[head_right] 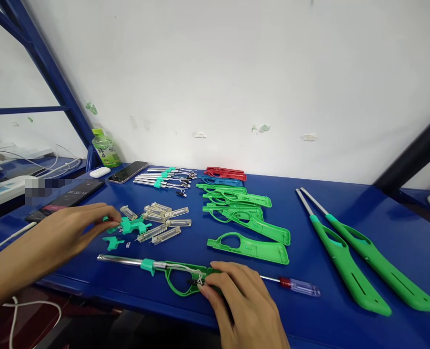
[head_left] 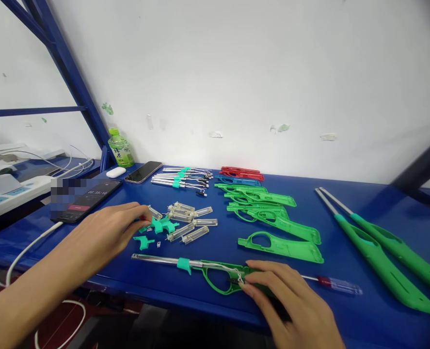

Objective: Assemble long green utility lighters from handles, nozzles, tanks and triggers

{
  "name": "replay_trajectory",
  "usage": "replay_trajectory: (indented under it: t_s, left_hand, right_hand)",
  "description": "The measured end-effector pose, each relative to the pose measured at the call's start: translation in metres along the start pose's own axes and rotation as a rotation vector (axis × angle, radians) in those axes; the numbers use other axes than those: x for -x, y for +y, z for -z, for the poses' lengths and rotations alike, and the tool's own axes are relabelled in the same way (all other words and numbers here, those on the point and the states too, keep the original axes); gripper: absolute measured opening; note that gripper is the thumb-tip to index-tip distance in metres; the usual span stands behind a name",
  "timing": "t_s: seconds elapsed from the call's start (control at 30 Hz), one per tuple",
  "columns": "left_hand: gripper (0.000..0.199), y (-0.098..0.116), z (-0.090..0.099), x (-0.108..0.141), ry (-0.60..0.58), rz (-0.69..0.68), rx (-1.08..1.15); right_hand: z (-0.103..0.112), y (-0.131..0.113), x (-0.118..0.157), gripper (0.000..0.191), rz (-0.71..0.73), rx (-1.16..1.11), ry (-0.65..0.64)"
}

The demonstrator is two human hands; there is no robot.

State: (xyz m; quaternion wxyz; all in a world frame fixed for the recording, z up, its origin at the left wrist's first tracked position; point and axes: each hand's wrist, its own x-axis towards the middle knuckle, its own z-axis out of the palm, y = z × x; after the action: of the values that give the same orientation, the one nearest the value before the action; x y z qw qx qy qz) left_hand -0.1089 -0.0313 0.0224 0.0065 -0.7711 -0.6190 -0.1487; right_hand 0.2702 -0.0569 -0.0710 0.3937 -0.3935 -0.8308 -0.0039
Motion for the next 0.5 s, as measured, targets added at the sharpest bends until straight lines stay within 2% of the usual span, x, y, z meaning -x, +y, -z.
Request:
replay_trajectory:
  t_s: [0.2, 0.37, 0.5]
  left_hand:
    - [0.040, 0.002, -0.004, -0.004, -0.029, 0.009, 0.018]
    - [0.039, 0.003, 0.000, -0.004, 0.013, -0.020, 0.036]
    - [0.034, 0.024, 0.002, 0.004, 0.044, -0.077, 0.062]
  right_hand:
    - [0.002, -0.002, 0.000, 0.018, -0.007, -0.016, -0.005]
    - [0.001, -0.001, 0.001, 0.018, -0.010, -0.019, -0.003]
    - [0.001, -0.002, 0.001, 0.016, -0.013, -0.029, -0.005]
